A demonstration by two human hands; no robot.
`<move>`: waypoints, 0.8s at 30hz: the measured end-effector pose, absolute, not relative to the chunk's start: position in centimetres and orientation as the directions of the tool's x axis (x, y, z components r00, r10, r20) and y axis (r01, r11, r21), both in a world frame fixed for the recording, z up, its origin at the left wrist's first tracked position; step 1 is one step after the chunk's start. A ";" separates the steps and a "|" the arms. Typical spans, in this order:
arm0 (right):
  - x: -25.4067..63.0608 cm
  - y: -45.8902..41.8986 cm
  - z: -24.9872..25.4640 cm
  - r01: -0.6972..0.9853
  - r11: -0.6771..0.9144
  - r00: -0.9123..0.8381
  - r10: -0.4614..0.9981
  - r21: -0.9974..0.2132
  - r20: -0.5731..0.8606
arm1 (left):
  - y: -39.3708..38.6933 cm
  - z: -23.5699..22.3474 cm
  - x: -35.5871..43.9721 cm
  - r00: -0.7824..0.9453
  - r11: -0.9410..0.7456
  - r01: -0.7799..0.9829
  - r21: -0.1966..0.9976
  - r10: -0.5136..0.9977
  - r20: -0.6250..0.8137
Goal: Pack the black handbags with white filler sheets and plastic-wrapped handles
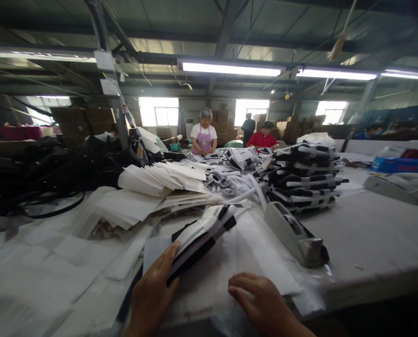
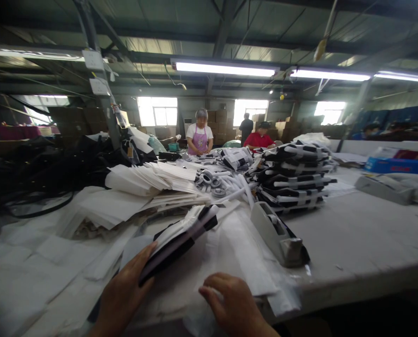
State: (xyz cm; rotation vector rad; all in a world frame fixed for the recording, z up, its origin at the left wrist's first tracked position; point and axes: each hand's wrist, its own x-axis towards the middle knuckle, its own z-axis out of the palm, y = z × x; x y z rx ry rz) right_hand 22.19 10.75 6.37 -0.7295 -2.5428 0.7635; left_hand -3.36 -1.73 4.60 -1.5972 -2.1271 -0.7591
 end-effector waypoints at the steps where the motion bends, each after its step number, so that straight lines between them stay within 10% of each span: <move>1: 21.6 11.3 6.0 0.425 0.704 -0.736 0.635 -0.569 0.235 | -1.7 4.6 -3.3 -0.293 0.219 0.956 0.197 0.757 0.584; 6: 17.4 13.1 4.1 0.548 0.693 -0.745 0.659 -0.469 0.103 | -1.6 4.5 -3.2 -0.309 0.226 0.951 0.212 0.743 0.594; 11: 15.6 10.8 4.4 0.141 0.838 -0.957 0.252 -0.527 0.145 | -1.7 4.6 -3.8 -0.283 0.190 0.959 0.212 0.715 0.640; 24: 12.9 11.3 2.3 0.236 0.877 -0.909 0.352 -0.419 0.224 | -1.0 2.8 -2.3 -0.188 0.128 0.982 0.139 0.731 0.656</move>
